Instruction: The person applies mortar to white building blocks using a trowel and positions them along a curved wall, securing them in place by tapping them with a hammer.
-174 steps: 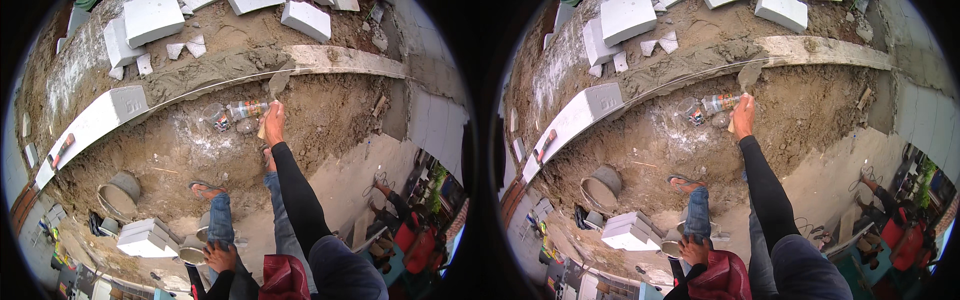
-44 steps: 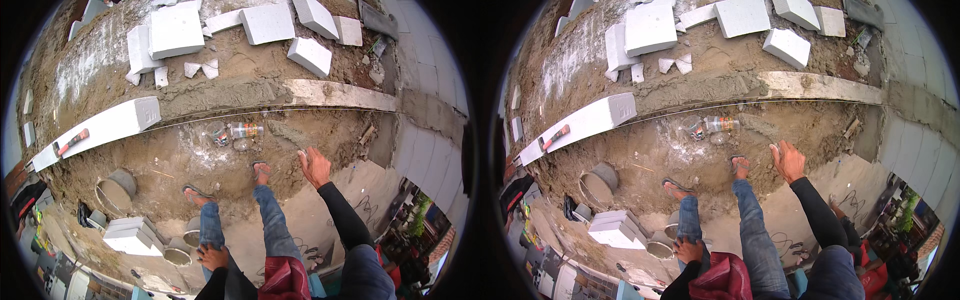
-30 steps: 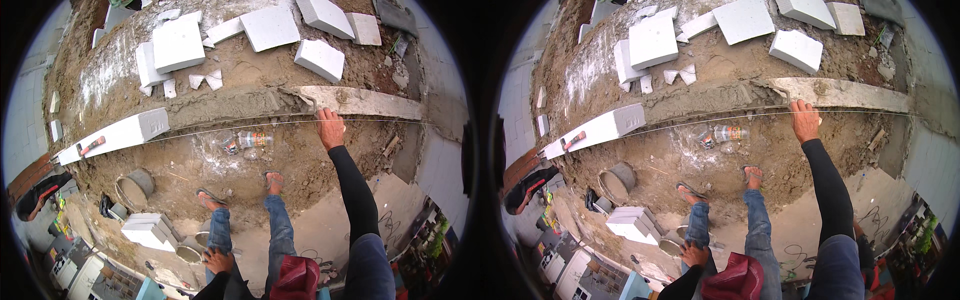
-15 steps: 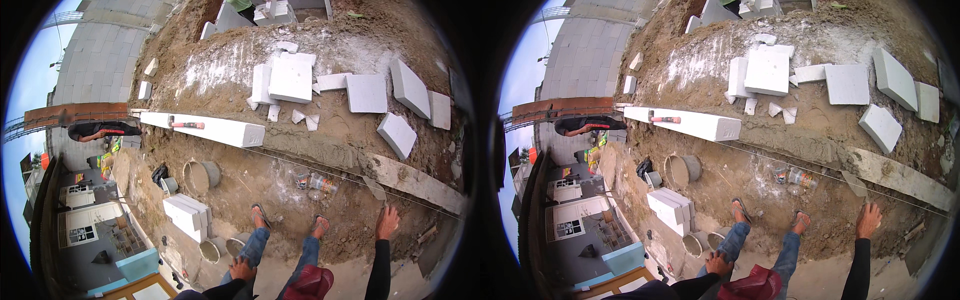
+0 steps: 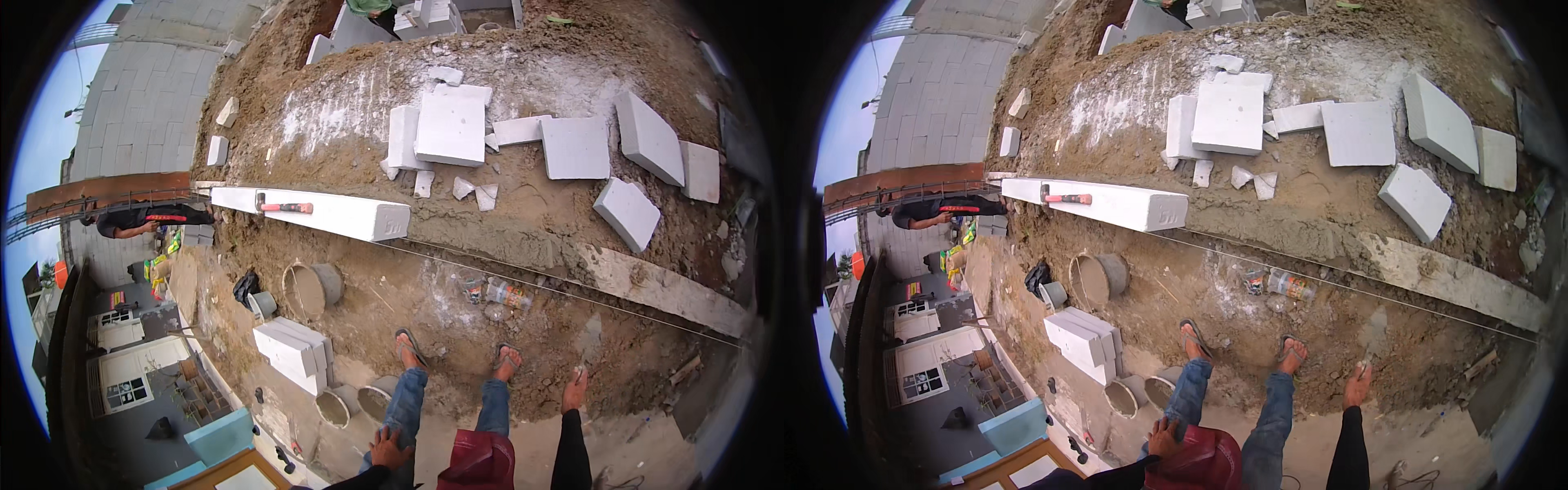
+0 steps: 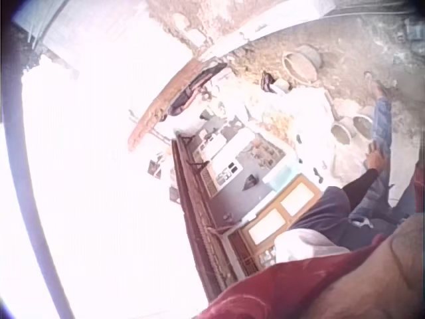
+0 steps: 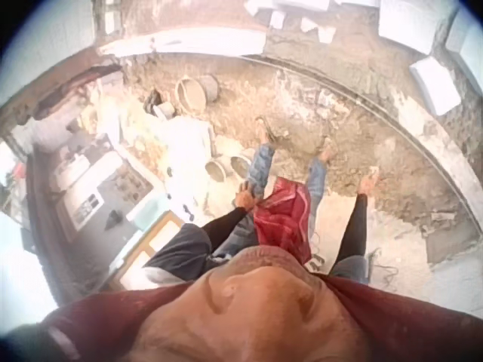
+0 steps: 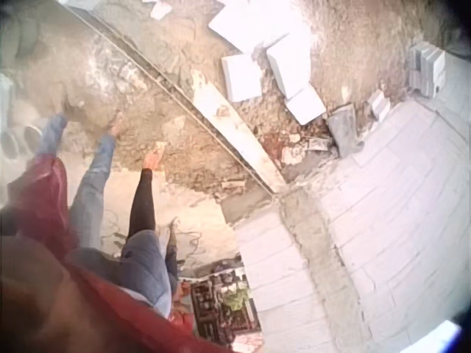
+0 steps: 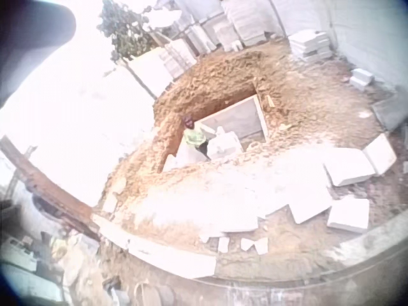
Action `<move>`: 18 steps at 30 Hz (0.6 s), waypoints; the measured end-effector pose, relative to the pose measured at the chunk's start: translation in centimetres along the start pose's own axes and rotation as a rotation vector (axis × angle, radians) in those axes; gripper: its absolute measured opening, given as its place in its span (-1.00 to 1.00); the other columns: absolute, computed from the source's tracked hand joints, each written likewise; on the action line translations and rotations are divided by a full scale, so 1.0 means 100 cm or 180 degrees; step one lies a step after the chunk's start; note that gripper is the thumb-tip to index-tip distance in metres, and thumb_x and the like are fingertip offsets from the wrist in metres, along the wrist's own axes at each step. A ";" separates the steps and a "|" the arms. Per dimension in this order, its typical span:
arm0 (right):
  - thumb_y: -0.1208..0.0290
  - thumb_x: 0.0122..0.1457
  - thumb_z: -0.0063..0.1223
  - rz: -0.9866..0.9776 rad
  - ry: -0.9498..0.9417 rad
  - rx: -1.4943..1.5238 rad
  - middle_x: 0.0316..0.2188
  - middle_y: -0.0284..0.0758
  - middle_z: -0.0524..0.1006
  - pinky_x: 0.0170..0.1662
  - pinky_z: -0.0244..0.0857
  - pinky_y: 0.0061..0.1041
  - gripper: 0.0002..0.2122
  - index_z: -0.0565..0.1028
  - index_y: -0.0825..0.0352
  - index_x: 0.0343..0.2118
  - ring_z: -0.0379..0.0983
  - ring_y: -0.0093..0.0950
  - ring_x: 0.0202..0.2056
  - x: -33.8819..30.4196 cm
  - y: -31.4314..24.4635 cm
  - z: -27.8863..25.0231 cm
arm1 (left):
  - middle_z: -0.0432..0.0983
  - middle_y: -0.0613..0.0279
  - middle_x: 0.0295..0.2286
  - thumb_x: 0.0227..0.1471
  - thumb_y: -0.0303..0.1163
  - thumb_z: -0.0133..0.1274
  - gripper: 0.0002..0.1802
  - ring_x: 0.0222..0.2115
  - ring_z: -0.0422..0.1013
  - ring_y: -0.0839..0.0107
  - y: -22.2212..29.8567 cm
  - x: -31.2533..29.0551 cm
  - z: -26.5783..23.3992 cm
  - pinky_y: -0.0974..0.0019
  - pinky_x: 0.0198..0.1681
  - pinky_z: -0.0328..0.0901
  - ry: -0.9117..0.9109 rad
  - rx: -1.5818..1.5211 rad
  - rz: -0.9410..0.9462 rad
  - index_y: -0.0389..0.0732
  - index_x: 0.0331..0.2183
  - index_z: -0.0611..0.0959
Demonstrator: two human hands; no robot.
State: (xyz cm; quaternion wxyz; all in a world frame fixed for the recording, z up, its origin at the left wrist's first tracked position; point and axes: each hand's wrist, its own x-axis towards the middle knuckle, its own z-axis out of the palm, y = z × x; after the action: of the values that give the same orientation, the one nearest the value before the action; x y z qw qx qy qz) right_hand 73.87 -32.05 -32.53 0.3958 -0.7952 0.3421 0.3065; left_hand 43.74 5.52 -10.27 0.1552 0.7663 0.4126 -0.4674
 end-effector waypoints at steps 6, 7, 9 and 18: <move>-0.09 0.39 -0.29 -0.0256 0.0014 0.0330 0.27 0.04 0.27 0.27 0.09 -0.24 -0.32 0.17 0.45 0.31 0.21 -0.05 0.26 0.036 -0.058 0.098 | 0.16 -0.11 0.26 -0.19 0.11 0.30 -0.13 0.30 0.00 -0.24 -0.024 -0.020 0.016 -0.35 0.24 0.05 0.0100 -0.0081 -0.0078 -0.02 0.16 0.50; -0.08 0.39 -0.28 -0.0285 0.0169 0.0414 0.22 0.01 0.32 0.21 0.16 -0.25 -0.34 0.17 0.44 0.31 0.29 -0.07 0.19 0.053 -0.053 0.091 | 0.17 -0.12 0.26 -0.20 0.11 0.30 -0.13 0.29 0.00 -0.25 -0.023 -0.020 0.016 -0.33 0.25 0.06 0.0110 -0.0046 0.0001 -0.03 0.15 0.51; -0.05 0.41 -0.27 -0.0280 0.0253 0.1046 0.07 -0.06 0.43 0.07 0.30 -0.28 -0.39 0.20 0.42 0.27 0.42 -0.15 0.01 0.077 -0.060 0.090 | 0.19 -0.16 0.24 -0.19 0.10 0.30 -0.14 0.28 0.02 -0.26 -0.015 -0.011 0.015 -0.26 0.27 0.05 0.0018 0.0051 0.0105 -0.07 0.14 0.52; -0.01 0.43 -0.32 -0.0853 0.0551 -0.0028 -0.30 -0.02 0.52 -0.19 0.28 -0.07 -0.52 0.31 0.39 0.05 0.48 -0.05 -0.29 0.084 -0.098 0.122 | 0.19 -0.21 0.23 -0.16 0.07 0.28 -0.16 0.26 0.05 -0.27 -0.010 -0.006 0.016 -0.11 0.33 0.00 0.0052 0.0246 0.0109 -0.16 0.12 0.52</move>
State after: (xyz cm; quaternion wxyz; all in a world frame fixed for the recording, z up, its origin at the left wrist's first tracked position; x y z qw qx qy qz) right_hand 83.76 -19.87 -40.86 0.3987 -0.8589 0.2644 0.1828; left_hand 41.85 4.87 -10.47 0.1301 0.7825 0.3822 -0.4740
